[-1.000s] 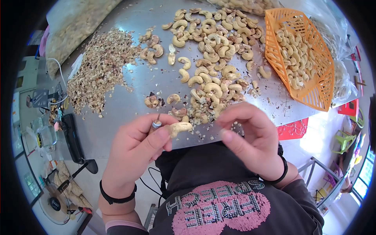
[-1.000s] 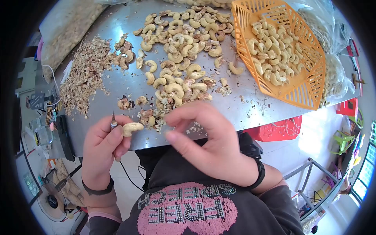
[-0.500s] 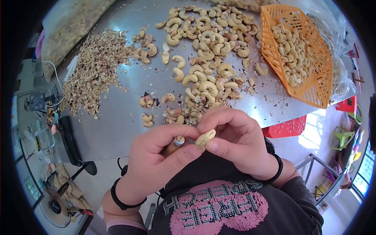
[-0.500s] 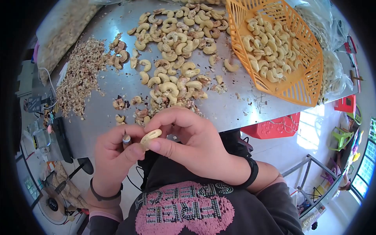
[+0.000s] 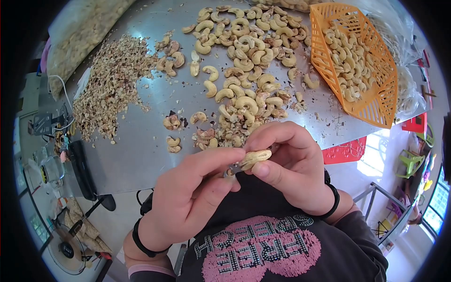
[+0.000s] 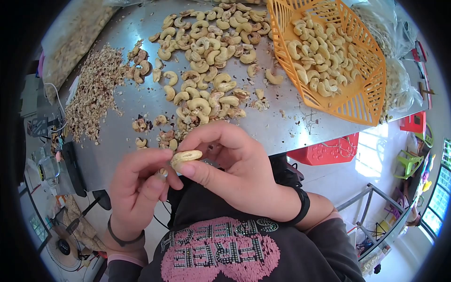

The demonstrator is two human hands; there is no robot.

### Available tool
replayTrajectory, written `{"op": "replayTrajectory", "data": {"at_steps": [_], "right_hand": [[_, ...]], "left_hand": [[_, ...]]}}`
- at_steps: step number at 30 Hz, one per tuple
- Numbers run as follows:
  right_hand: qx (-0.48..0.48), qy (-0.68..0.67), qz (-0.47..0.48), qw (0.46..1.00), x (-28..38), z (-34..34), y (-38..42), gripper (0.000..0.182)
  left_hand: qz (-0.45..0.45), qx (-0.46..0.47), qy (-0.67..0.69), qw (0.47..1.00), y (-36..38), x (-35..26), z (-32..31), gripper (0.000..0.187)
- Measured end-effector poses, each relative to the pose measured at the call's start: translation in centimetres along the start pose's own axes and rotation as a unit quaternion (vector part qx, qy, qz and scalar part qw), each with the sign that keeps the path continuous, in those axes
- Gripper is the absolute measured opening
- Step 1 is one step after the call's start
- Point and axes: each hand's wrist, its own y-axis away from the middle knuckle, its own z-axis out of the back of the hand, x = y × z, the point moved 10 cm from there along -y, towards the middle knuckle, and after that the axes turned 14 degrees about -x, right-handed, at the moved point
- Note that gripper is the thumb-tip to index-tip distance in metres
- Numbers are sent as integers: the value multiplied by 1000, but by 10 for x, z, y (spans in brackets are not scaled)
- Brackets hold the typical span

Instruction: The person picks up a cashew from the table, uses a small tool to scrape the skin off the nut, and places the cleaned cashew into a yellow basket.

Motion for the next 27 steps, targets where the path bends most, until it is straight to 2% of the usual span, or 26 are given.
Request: {"op": "replayTrajectory", "data": {"at_steps": [4,8,10,12,17,19,20,22,26,27], "right_hand": [[10,-18,-10,1000,1,-4,1,17],[6,-19,7,1000,4,-3,1,17],[5,-16,13,1000,6,-3,1,17],[9,18,53,998,13,-4,1,17],[4,16,63,998,15,-2,1,18],[10,11,56,998,15,-3,0,19],[22,3,57,998,15,-4,0,19],[33,-4,57,998,16,-6,0,19],[37,-10,38,999,12,-7,-1,20],[33,-14,33,999,11,-7,-1,20]], "left_hand": [[-36,4,-27,999,1,-2,-1,27],[-14,3,-11,1000,0,-2,1,30],[-72,-3,-78,994,0,-12,2,30],[-80,-7,-93,992,0,-14,2,29],[-111,-7,-109,988,1,-17,2,29],[-24,-4,-25,999,1,-5,3,30],[-24,-4,-25,999,1,-4,4,30],[72,12,71,995,3,11,3,31],[73,17,42,996,1,9,4,30],[37,11,16,999,0,3,5,30]]}}
